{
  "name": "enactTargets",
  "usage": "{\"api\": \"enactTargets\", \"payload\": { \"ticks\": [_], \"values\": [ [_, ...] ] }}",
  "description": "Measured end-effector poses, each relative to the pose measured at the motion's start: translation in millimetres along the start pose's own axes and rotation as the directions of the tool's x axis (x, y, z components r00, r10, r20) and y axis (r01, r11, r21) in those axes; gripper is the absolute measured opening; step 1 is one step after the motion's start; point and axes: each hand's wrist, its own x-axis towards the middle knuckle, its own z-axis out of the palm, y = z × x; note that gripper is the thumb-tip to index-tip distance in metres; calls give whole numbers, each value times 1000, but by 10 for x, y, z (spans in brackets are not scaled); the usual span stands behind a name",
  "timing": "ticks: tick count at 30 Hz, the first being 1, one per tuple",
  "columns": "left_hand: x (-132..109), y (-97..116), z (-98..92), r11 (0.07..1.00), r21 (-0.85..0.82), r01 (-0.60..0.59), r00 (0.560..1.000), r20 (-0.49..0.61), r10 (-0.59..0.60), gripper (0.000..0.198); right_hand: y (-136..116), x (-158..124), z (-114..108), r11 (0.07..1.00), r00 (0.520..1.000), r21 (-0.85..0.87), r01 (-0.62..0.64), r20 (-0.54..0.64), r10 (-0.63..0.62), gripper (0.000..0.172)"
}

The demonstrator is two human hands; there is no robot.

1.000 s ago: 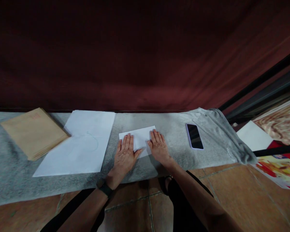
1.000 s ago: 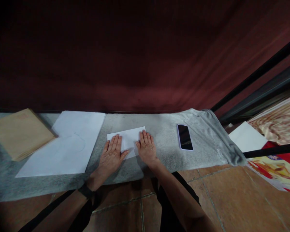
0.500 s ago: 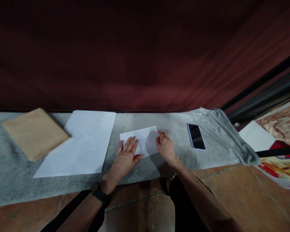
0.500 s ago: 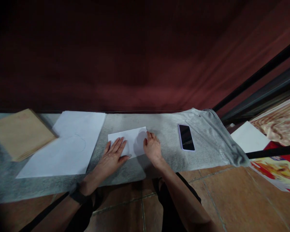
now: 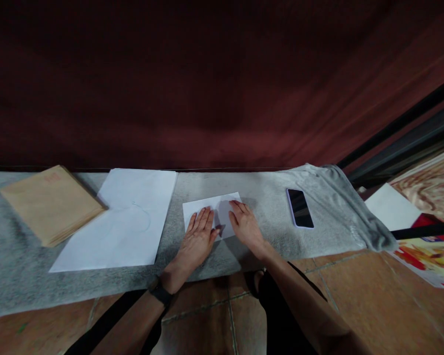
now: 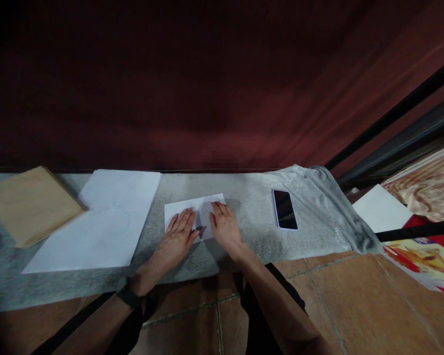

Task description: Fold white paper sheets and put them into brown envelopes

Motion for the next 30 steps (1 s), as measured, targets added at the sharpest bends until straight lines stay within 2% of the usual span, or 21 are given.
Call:
{"api": "enactTargets", "payload": {
  "ticks": [2,5,12,21,30],
  "values": [
    [44,60,43,1000,1,5,1000,-7,-5,60,-97,-4,89,995,994,24,96,56,-97,48],
    [106,117,121,999,12,41,999,-13,-41,60,-195,-14,226,987,980,13,157,123,-158,52],
    [174,141,206,996,25,82,995,-56,-80,63,-133,15,324,989,987,-89,122,111,-112,53],
    [185,16,140,985,15,174,982,-72,-172,63,48,-7,311,984,999,-172,47,15,-45,57],
    [102,-119,44,978,42,203,975,-102,-198,65,221,-56,262,978,999,-209,13,-32,-20,61]
  ]
}}
